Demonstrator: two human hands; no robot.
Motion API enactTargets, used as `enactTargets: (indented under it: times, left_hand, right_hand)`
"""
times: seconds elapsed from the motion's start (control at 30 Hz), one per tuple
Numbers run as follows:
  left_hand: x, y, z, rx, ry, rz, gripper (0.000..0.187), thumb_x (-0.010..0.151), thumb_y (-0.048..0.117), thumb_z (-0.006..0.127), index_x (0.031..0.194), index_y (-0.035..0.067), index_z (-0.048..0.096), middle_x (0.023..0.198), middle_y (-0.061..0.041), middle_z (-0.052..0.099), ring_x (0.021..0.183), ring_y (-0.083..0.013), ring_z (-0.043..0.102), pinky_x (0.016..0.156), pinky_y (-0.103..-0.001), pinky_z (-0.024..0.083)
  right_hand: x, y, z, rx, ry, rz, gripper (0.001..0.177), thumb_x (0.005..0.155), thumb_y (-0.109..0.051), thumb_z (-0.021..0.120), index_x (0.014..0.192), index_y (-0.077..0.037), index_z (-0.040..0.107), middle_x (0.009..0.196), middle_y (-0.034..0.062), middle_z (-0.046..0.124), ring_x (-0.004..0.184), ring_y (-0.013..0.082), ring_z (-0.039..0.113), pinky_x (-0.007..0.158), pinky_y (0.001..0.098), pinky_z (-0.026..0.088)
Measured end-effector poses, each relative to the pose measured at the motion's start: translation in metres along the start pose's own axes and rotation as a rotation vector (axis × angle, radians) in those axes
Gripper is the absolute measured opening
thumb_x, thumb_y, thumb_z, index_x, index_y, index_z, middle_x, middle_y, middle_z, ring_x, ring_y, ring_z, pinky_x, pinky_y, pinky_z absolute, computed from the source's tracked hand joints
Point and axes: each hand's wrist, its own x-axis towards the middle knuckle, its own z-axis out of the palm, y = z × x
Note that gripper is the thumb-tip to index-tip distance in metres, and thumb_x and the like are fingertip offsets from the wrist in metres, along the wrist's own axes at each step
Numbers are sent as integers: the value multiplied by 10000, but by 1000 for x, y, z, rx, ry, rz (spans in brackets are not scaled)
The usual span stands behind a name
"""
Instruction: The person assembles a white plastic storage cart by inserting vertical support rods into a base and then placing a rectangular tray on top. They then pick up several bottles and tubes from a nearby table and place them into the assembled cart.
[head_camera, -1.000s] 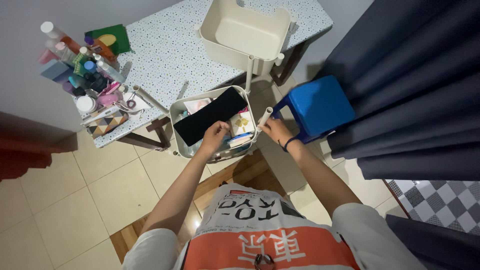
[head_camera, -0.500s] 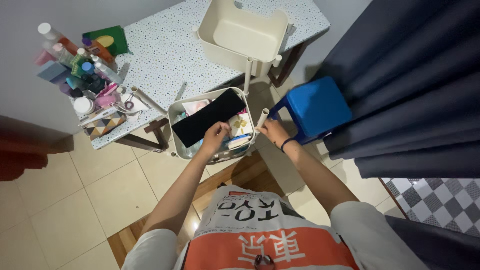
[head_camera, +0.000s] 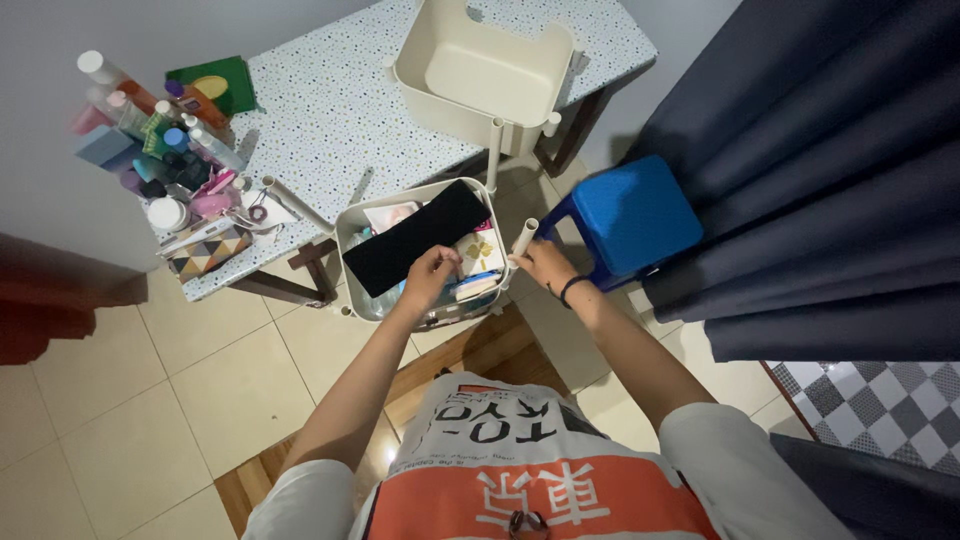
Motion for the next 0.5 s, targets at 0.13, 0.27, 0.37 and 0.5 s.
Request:
enactTargets:
  times: [0.13, 0.27, 0.37, 0.5]
  left_hand:
    - [-1, 3, 2, -38, -20, -2, 114, 985, 95, 549, 1006, 34, 643, 931, -50, 695, 857, -132, 676, 833, -297, 525]
    - [-3, 9, 2, -56, -31, -23, 119, 1015, 119, 542, 1003, 38, 628, 920, -44, 678, 846, -137, 678, 830, -305, 534]
    - [-5, 12, 1, -74, -41, -18, 123, 1022, 121, 536, 1011, 39, 628, 907, -48, 670, 851, -140, 675, 842, -308, 532]
    - [-7, 14, 1, 28, -19, -86, 137, 1034, 153, 542, 1010, 55, 634, 904, -44, 684, 872, -128, 675, 866, -293, 524]
  right_hand:
    - [0, -2, 1, -31, 24, -29, 335, 932, -315, 691, 1096, -23, 710, 975, 222, 734, 907, 378, 715, 788, 468, 563]
    - [-4, -2, 9, -116, 94, -51, 352, 948, -328, 709, 1068, 2, 707, 981, 242, 717, 906, 405, 701, 787, 479, 563]
    - [-9, -2, 14, -74, 107, -12, 366, 955, -311, 685, 1127, 12, 668, 974, 243, 715, 895, 410, 698, 766, 489, 557]
    - [-6, -2, 20, -109, 63, 105, 377, 951, -347, 684, 1108, -6, 659, 937, 223, 723, 870, 370, 725, 748, 475, 571]
